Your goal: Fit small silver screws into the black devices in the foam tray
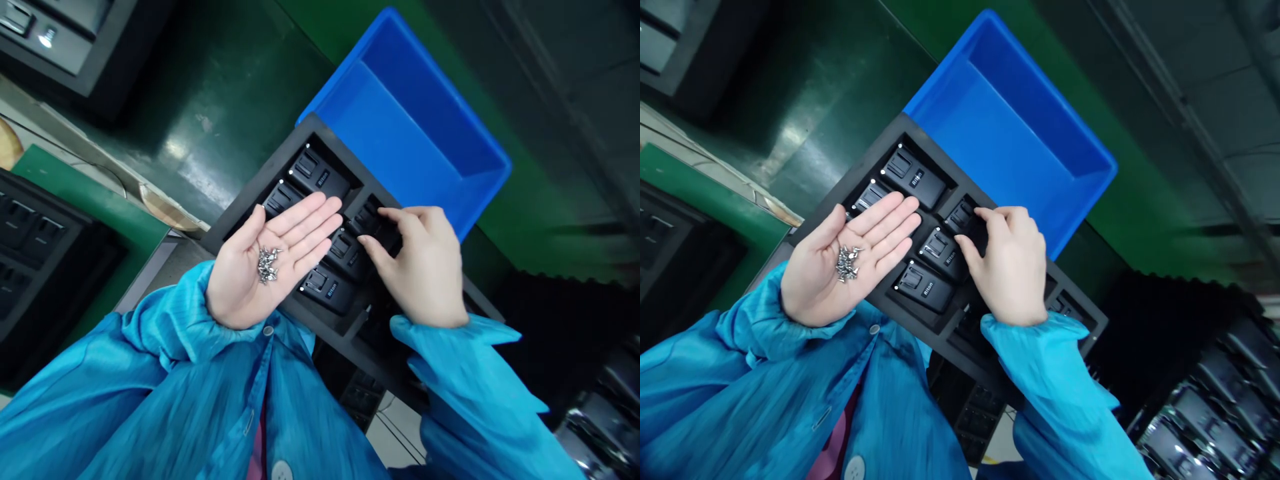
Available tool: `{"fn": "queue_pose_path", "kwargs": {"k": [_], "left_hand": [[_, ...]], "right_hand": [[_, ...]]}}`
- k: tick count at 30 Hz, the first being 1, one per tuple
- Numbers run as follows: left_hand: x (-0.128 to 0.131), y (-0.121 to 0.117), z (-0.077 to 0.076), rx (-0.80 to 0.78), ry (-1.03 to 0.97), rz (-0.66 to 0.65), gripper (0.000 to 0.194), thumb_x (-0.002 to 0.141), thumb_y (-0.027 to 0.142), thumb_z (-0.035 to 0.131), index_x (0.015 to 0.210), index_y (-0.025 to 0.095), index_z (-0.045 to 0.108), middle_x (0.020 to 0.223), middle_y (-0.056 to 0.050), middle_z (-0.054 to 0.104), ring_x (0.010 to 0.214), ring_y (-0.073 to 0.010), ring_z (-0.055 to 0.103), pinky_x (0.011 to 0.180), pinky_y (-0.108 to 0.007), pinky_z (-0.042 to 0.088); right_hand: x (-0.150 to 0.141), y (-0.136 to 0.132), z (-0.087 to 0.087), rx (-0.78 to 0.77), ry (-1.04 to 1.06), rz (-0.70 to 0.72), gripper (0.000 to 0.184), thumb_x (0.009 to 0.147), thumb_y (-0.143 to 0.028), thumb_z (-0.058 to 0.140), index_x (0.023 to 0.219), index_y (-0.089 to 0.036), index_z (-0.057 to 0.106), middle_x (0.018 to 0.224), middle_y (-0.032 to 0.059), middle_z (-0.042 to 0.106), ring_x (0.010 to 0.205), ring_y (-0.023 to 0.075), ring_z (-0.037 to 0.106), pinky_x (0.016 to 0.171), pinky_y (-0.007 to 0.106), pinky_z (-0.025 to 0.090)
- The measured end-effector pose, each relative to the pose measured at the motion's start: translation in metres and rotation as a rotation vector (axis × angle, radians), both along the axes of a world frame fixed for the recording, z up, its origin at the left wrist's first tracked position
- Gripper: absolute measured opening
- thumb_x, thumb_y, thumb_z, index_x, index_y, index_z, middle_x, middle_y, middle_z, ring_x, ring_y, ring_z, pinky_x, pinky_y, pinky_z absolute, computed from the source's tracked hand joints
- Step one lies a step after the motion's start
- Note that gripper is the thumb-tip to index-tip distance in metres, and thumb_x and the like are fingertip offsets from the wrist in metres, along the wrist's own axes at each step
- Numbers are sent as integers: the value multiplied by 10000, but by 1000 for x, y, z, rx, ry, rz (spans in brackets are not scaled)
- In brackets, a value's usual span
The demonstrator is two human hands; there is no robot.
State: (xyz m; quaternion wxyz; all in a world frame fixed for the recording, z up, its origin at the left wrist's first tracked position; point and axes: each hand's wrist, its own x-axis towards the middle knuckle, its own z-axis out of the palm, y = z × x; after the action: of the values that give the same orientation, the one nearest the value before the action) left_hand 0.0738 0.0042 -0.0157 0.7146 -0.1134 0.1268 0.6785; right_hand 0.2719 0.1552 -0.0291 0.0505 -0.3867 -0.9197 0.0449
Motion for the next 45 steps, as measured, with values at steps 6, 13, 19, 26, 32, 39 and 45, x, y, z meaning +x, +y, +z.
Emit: {"fn": "queue_pose_path", "kwargs": {"k": [6,13,19,26,32,39,45], "left_hand": [[6,-1,2,28,38,-35,689,1092,504,126,1675,137,101,1665,-75,360,1560,-198,315,1309,-337,234],[13,-1,0,80,95,-91,697,1089,506,93,1659,112,176,1654,-77,364,1542,-205,351,1271,-336,320],[23,1,-4,98,128,-126,713,1087,519,104,1639,91,247,1643,-78,389,1542,-212,356,1262,-323,332],[32,3,3,24,66,-197,710,1085,485,69,1649,75,208,1656,-98,377,1557,-230,339,1288,-342,286],[34,4,6,-38,22,-213,720,1085,500,95,1632,73,284,1640,-107,419,1559,-236,344,1309,-356,252],[32,7,12,-117,46,-231,694,1095,439,102,1568,37,414,1563,-110,524,1526,-232,403,1281,-327,321],[31,9,10,-125,-6,-238,716,1088,461,62,1568,83,436,1526,-92,566,1509,-222,434,1283,-348,318]], "right_hand": [[1,7,4,20,-46,30,325,928,-446,623,1196,-263,645,1097,173,652,1009,396,592,768,510,446],[4,2,15,176,-43,58,291,921,-419,649,1084,-187,709,996,165,702,934,378,666,694,477,471],[-22,-59,61,163,258,273,48,934,-267,703,957,-232,680,884,62,697,827,240,672,740,416,511],[-41,-83,54,50,230,453,58,972,-206,651,950,-193,702,926,50,738,862,212,642,719,366,432],[-44,-82,52,109,171,487,83,967,-168,633,943,-177,712,917,47,747,815,213,606,706,371,381],[-48,-81,57,43,105,484,176,997,-182,536,926,-237,687,908,49,730,839,228,614,702,395,393],[-46,-78,55,-52,125,437,139,965,-190,560,856,-242,629,884,61,695,826,233,610,690,396,422]]}}
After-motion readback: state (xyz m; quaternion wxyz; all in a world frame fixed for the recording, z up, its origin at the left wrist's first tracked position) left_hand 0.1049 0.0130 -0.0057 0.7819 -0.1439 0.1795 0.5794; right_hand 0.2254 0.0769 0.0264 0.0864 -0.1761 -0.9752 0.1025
